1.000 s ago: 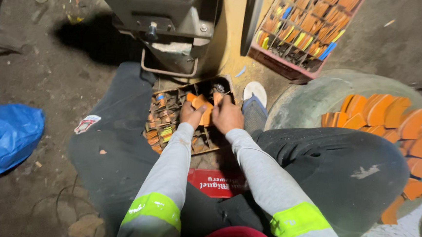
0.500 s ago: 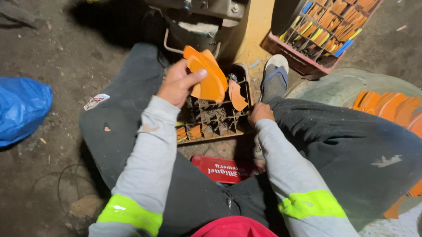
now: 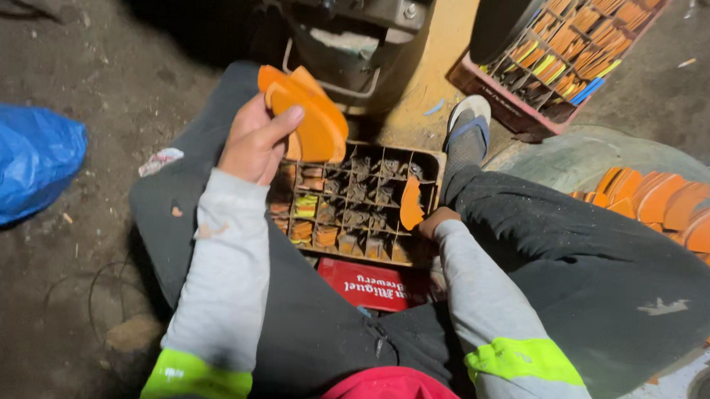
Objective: The person sits on the floor and repeatedly smooths the edges of small orange plastic pieces using a bench grinder. They handle the pieces one at a time, rotating them to grind different sides, and place the finished pieces into a compartmentalized tray.
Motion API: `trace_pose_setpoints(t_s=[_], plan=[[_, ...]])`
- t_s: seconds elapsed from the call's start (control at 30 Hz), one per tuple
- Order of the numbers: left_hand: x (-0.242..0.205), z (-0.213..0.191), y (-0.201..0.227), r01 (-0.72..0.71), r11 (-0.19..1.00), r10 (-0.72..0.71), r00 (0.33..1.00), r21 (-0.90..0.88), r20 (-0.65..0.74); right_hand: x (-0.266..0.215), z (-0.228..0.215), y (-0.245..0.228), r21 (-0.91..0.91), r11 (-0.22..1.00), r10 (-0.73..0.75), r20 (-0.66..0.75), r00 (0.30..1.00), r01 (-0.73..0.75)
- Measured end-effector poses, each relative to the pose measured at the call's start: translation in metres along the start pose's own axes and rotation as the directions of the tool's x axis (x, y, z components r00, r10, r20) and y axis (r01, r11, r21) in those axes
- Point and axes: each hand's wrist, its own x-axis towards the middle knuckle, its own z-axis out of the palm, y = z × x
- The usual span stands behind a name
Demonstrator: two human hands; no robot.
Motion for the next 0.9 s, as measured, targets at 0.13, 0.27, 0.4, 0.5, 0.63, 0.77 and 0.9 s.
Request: trace_pose_setpoints(t_s=[0.13,0.27,0.4,0.5,0.63,0.77,0.9], plan=[[-0.026,-0.002,0.015,-0.035,0.999,0.035,0.999,-0.013,-0.009,-0.035,-0.037,-0.003,0.285,0.955,0.171,-0.307,0.936,-0.081],[-0.042,-0.013,0.029,-0.095,0.995,0.094,0.994,-0.015,-0.05,-0.041,-0.065,-0.011,0.298,0.953,0.17,-0.355,0.919,-0.061],[-0.047,-0.012,0.048,-0.151,0.989,0.15,0.984,-0.001,-0.1,-0.022,-0.067,-0.006,0.336,0.94,0.184,-0.336,0.924,-0.064],[-0.059,-0.008,0.058,-0.178,0.984,0.18,0.976,0.03,-0.124,-0.005,-0.058,-0.002,0.297,0.952,0.169,-0.31,0.936,-0.073],[-0.083,0.01,0.075,-0.221,0.972,0.229,0.965,0.076,-0.128,0.009,-0.058,0.0,0.271,0.96,0.148,-0.272,0.951,-0.072],[-0.108,0.029,0.088,-0.248,0.957,0.271,0.949,0.148,-0.161,0.016,-0.06,0.0,0.273,0.96,0.143,-0.29,0.946,-0.062],[-0.123,0.033,0.084,-0.247,0.956,0.271,0.95,0.16,-0.153,0.017,-0.056,-0.001,0.28,0.958,0.148,-0.285,0.947,-0.066]])
